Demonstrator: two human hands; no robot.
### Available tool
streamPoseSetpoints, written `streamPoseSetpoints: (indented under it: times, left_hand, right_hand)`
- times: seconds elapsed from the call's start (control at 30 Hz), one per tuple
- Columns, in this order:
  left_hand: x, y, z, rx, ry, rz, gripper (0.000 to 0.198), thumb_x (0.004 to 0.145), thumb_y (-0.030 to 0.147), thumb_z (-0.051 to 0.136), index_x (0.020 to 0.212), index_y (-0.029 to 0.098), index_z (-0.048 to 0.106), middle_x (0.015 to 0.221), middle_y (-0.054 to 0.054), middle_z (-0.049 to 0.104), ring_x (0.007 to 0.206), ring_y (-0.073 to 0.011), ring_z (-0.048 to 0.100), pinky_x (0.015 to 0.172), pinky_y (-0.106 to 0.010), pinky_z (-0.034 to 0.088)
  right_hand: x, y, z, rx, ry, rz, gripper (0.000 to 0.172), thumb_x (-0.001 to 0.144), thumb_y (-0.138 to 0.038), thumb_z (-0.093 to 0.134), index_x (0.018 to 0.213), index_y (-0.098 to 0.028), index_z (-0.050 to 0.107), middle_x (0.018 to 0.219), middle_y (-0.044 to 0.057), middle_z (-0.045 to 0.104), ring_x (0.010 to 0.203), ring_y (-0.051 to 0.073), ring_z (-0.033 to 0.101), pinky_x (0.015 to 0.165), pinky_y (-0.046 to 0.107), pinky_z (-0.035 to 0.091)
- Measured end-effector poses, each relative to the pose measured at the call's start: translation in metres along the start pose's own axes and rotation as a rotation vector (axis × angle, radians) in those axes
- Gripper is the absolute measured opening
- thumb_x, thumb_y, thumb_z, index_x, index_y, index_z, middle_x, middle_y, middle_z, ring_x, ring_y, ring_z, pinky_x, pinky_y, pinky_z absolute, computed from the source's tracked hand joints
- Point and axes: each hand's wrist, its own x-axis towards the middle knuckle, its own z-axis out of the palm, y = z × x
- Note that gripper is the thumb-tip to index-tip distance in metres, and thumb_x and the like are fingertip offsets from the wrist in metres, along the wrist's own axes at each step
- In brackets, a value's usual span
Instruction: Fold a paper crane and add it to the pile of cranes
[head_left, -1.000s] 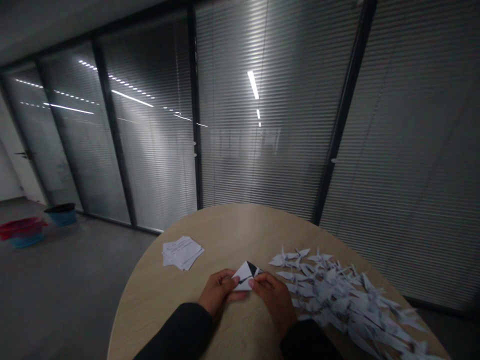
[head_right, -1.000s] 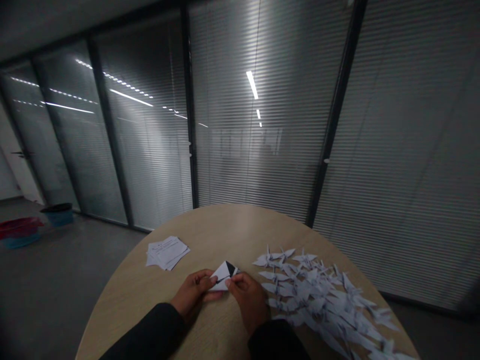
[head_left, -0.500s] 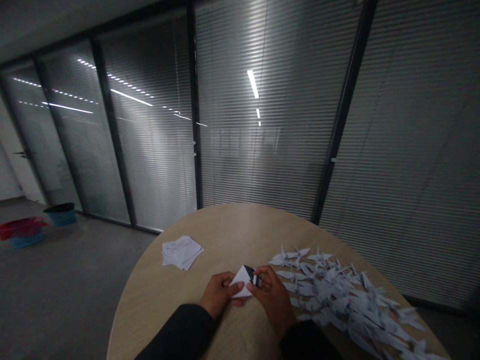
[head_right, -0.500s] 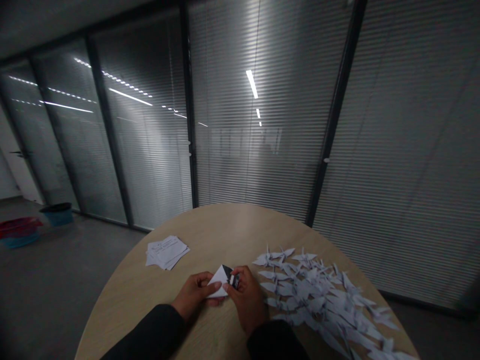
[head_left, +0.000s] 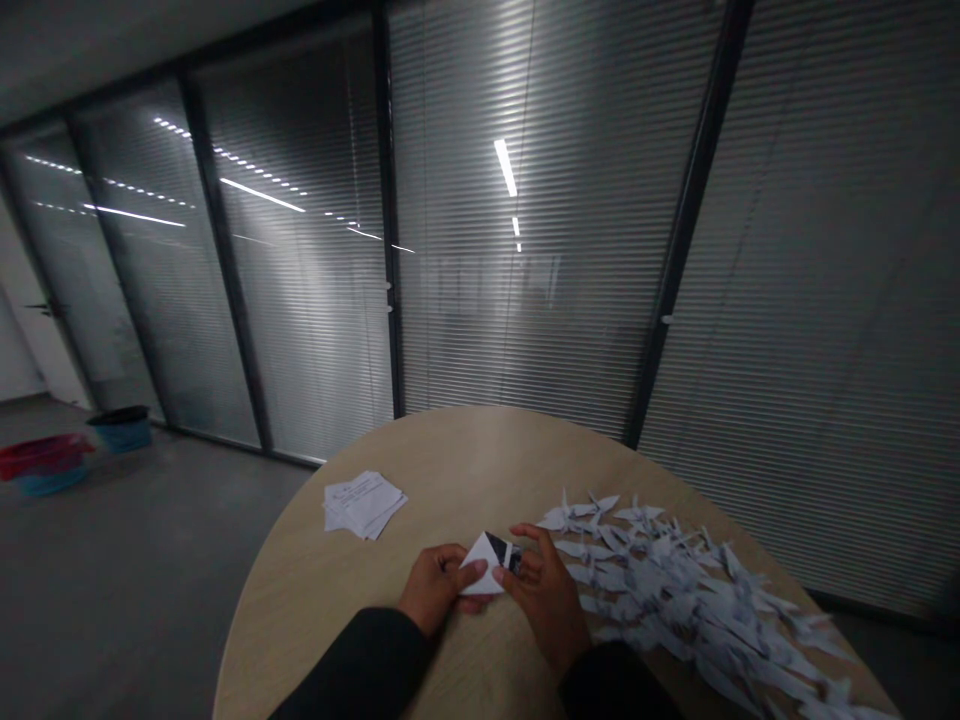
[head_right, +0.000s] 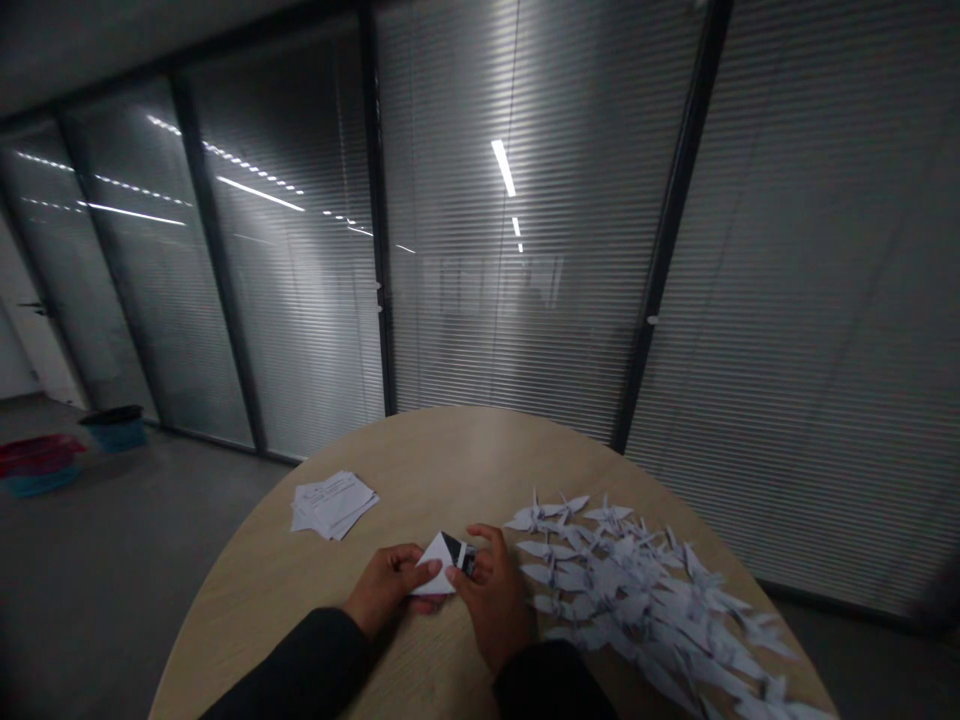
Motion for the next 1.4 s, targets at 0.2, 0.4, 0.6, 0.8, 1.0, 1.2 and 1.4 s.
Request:
streamPoseSetpoints:
  times: [0.2, 0.4, 0.6, 0.8, 1.0, 1.2, 1.4]
  left_hand:
    - [-0.002, 0.003, 0.002, 0.032, 0.017, -0.003, 0.064, 0.035, 0.061, 0.077, 0.063, 0.008, 0.055, 0.061, -0.010, 0.064, 0.055, -0.0178, 0.060, 0.051, -0.027, 0.047]
    - [0.001, -0.002, 0.001, 0.055, 0.012, 0.024, 0.063, 0.038, 0.061, 0.076, 0.064, 0.008, 0.055, 0.061, -0.009, 0.064, 0.055, -0.0179, 0.060, 0.054, -0.029, 0.049]
    - [0.000, -0.002, -0.002, 0.138, 0.005, 0.083, 0.058, 0.046, 0.061, 0.073, 0.065, 0.008, 0.056, 0.060, -0.007, 0.061, 0.054, -0.0162, 0.057, 0.053, -0.027, 0.047]
    - [0.002, -0.005, -0.009, 0.436, -0.029, 0.193, 0.041, 0.069, 0.048, 0.061, 0.072, 0.007, 0.064, 0.058, -0.006, 0.061, 0.051, -0.0133, 0.053, 0.049, -0.021, 0.036]
    - [-0.004, 0.005, -0.006, 0.556, -0.054, 0.190, 0.033, 0.072, 0.040, 0.057, 0.070, 0.008, 0.064, 0.059, -0.007, 0.062, 0.052, -0.0145, 0.055, 0.050, -0.020, 0.035]
    - [-0.005, 0.006, -0.007, 0.574, -0.088, 0.219, 0.034, 0.073, 0.041, 0.057, 0.074, 0.008, 0.064, 0.061, -0.006, 0.061, 0.056, -0.0147, 0.055, 0.054, -0.021, 0.037]
    - [0.000, 0.008, -0.009, 0.303, -0.025, 0.216, 0.044, 0.056, 0.037, 0.075, 0.084, 0.008, 0.060, 0.070, -0.004, 0.061, 0.058, -0.0109, 0.049, 0.054, -0.020, 0.034]
  right_hand:
    - [-0.001, -0.002, -0.001, -0.015, -0.016, -0.006, 0.052, 0.067, -0.035, 0.061, 0.108, -0.019, 0.034, 0.083, 0.006, 0.067, 0.079, 0.022, 0.065, 0.073, 0.034, 0.050]
    - [-0.002, -0.005, 0.000, 0.003, -0.018, 0.006, 0.053, 0.065, -0.037, 0.062, 0.105, -0.018, 0.036, 0.085, 0.007, 0.067, 0.080, 0.022, 0.065, 0.074, 0.034, 0.050]
    - [-0.001, -0.003, -0.001, -0.024, -0.033, 0.007, 0.043, 0.066, -0.035, 0.061, 0.100, -0.018, 0.041, 0.087, 0.007, 0.067, 0.081, 0.022, 0.065, 0.074, 0.033, 0.051]
    - [0.004, 0.004, -0.005, -0.187, -0.076, -0.003, 0.033, 0.066, -0.035, 0.061, 0.092, -0.017, 0.052, 0.087, 0.006, 0.066, 0.083, 0.022, 0.063, 0.074, 0.030, 0.049]
    - [0.007, 0.005, -0.013, -0.395, -0.100, 0.051, 0.030, 0.064, -0.042, 0.061, 0.077, -0.015, 0.061, 0.072, 0.003, 0.065, 0.069, 0.018, 0.060, 0.058, 0.023, 0.041]
    - [0.006, -0.002, -0.017, -0.436, -0.155, 0.086, 0.031, 0.062, -0.041, 0.060, 0.073, -0.013, 0.068, 0.068, 0.003, 0.064, 0.067, 0.017, 0.057, 0.056, 0.022, 0.036]
    - [0.004, -0.011, -0.017, -0.403, -0.068, 0.101, 0.039, 0.064, -0.048, 0.056, 0.077, -0.013, 0.068, 0.071, 0.003, 0.063, 0.072, 0.019, 0.056, 0.060, 0.025, 0.038]
